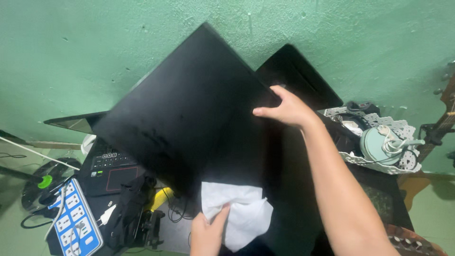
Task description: The person wipes the top edge and back surface of a black computer monitor using a white cloth. They rotate the monitor to access different sides and continue wiping the back panel.
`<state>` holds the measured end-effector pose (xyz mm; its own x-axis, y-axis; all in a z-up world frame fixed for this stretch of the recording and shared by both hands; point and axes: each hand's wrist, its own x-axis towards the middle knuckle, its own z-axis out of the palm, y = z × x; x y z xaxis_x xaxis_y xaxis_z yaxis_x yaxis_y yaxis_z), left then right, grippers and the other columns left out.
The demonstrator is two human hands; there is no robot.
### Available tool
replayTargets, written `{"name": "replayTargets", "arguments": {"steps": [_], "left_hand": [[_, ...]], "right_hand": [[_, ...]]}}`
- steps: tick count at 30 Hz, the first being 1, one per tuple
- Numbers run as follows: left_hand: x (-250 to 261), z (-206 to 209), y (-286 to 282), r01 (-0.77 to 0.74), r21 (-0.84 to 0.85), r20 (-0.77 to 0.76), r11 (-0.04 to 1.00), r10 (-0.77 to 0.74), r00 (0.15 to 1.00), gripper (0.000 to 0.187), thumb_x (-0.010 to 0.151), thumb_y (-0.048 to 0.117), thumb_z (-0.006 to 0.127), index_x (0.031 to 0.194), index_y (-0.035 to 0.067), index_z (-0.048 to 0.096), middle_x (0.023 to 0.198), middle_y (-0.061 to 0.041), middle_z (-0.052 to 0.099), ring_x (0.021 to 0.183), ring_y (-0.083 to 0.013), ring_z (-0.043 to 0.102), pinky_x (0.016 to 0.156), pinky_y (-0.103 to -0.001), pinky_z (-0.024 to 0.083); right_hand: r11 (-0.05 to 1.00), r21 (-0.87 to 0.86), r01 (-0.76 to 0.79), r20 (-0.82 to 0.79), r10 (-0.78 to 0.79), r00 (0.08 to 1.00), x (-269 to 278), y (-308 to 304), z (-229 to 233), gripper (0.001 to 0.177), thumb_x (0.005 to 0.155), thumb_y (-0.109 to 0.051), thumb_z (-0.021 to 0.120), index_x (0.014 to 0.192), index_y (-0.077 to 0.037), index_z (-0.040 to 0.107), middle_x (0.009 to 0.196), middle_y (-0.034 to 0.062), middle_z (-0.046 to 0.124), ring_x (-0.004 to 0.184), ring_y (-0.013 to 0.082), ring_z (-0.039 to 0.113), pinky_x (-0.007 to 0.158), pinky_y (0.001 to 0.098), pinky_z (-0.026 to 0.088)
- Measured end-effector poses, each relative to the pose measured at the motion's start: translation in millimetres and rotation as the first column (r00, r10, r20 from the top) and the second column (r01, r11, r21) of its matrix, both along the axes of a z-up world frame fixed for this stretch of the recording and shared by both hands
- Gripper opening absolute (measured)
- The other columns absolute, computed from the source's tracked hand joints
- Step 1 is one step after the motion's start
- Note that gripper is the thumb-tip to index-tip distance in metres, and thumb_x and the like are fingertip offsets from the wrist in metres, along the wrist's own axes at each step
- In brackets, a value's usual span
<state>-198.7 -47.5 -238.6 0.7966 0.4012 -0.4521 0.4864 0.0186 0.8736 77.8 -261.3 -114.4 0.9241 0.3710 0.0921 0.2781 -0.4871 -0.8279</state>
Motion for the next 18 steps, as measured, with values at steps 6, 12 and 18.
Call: {"name": "replayTargets", "arguments": {"steps": [6,12,18], "left_hand": [[-3,-41,2,0.019,-0.167,0.030,0.986,-0.014,0.999,0.039,0.078,0.023,0.081,0.102,-0.007,0.080,0.098,-0.015,0.085,0.092,-0.0216,0.079,0.087,-0.032,0.056],[-5,-84,12,0.005,-0.173,-0.125,0.985,-0.027,0.992,0.049,0.082,0.026,0.079,0.117,-0.007,0.070,0.108,-0.019,0.079,0.099,-0.0288,0.073,0.089,-0.038,0.053],[-15,-137,20,0.030,-0.405,-0.094,0.914,-0.074,0.993,0.056,0.082,0.023,0.078,0.125,-0.011,0.067,0.118,-0.019,0.079,0.111,-0.0276,0.074,0.099,-0.036,0.053]], "right_hand": [[0.968,-0.244,0.059,0.060,-0.046,0.997,2,11,-18,0.102,0.063,-0.048,0.097,0.143,-0.002,0.052,0.142,0.0205,0.056,0.133,0.0320,0.053,0.107,0.0395,0.042],[0.955,-0.293,0.049,-0.033,-0.061,0.998,0,19,-46,0.108,0.058,-0.054,0.092,0.146,-0.007,0.052,0.144,0.0190,0.059,0.134,0.0321,0.055,0.109,0.0398,0.043],[0.922,-0.384,0.053,-0.069,-0.086,0.994,-6,26,-71,0.106,0.057,-0.059,0.090,0.144,-0.009,0.054,0.138,0.0227,0.063,0.130,0.0347,0.060,0.108,0.0411,0.047]]}}
